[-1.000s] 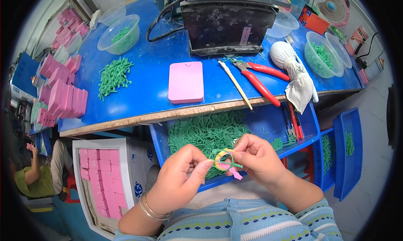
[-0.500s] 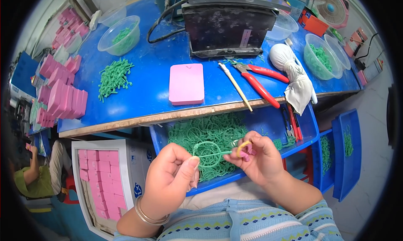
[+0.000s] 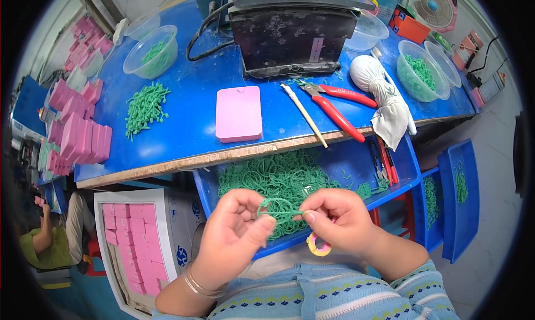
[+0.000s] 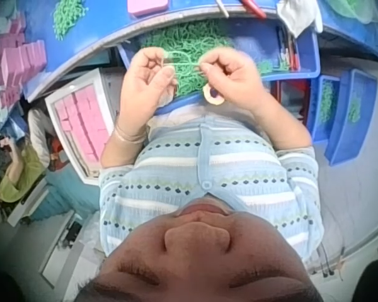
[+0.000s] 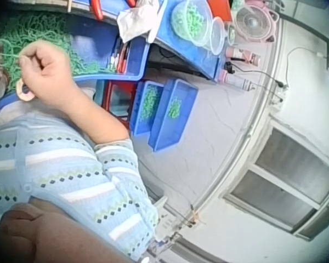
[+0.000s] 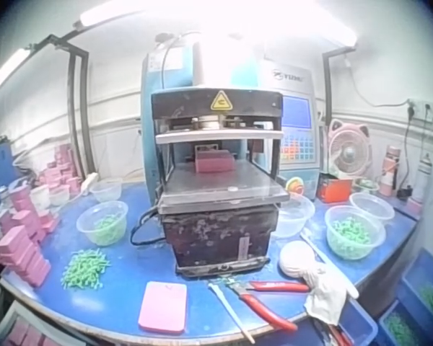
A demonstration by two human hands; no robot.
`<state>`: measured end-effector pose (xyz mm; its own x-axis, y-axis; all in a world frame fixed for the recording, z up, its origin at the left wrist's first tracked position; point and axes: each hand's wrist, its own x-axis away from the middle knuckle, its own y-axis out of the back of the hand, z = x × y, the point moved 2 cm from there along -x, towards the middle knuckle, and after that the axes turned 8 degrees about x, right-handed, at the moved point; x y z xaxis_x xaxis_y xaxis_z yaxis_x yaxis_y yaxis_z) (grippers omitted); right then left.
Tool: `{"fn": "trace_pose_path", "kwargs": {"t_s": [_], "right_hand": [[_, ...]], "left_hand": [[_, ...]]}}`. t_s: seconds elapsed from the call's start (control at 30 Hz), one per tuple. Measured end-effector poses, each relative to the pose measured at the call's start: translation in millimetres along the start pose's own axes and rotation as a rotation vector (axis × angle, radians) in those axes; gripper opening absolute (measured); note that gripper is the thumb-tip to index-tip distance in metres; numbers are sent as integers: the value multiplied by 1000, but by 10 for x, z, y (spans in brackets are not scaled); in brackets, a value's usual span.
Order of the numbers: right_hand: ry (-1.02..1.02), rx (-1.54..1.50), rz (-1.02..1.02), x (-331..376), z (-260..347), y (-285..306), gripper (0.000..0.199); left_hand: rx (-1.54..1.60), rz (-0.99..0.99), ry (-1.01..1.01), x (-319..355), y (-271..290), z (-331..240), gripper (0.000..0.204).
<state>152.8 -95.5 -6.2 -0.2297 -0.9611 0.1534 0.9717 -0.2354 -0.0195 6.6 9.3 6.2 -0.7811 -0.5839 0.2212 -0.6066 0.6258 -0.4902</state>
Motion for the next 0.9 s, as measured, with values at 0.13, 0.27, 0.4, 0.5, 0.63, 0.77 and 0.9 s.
{"fn": "trace_pose_path", "kwargs": {"t_s": [0.13, 0.27, 0.4, 0.5, 0.63, 0.77, 0.9], "right_hand": [[238, 270, -88, -11, -71, -48, 8], [345, 416, -74, -40, -62, -65, 6], [-12, 48, 15, -11, -141, -148, 8], [-200, -291, -6, -59, -305, -207, 17], [-460, -735, -1, -78, -408, -91, 50], [-330, -768, -81, -96, -350, -43, 40], [-264, -611, -46, -55, -285, 1, 26]], "left_hand": [[25, 78, 68, -28, -28, 142, 22], [-101, 14, -38, -49, -35, 169, 16], [-926, 134, -628, -49, -77, 80, 20], [-1063, 206, -897, 4, -131, 68, 24], [-979, 189, -807, -16, -111, 45, 20], [-420, 13, -215, -34, 10, 176, 14], [-166, -37, -29, -42, 14, 233, 7]]}}
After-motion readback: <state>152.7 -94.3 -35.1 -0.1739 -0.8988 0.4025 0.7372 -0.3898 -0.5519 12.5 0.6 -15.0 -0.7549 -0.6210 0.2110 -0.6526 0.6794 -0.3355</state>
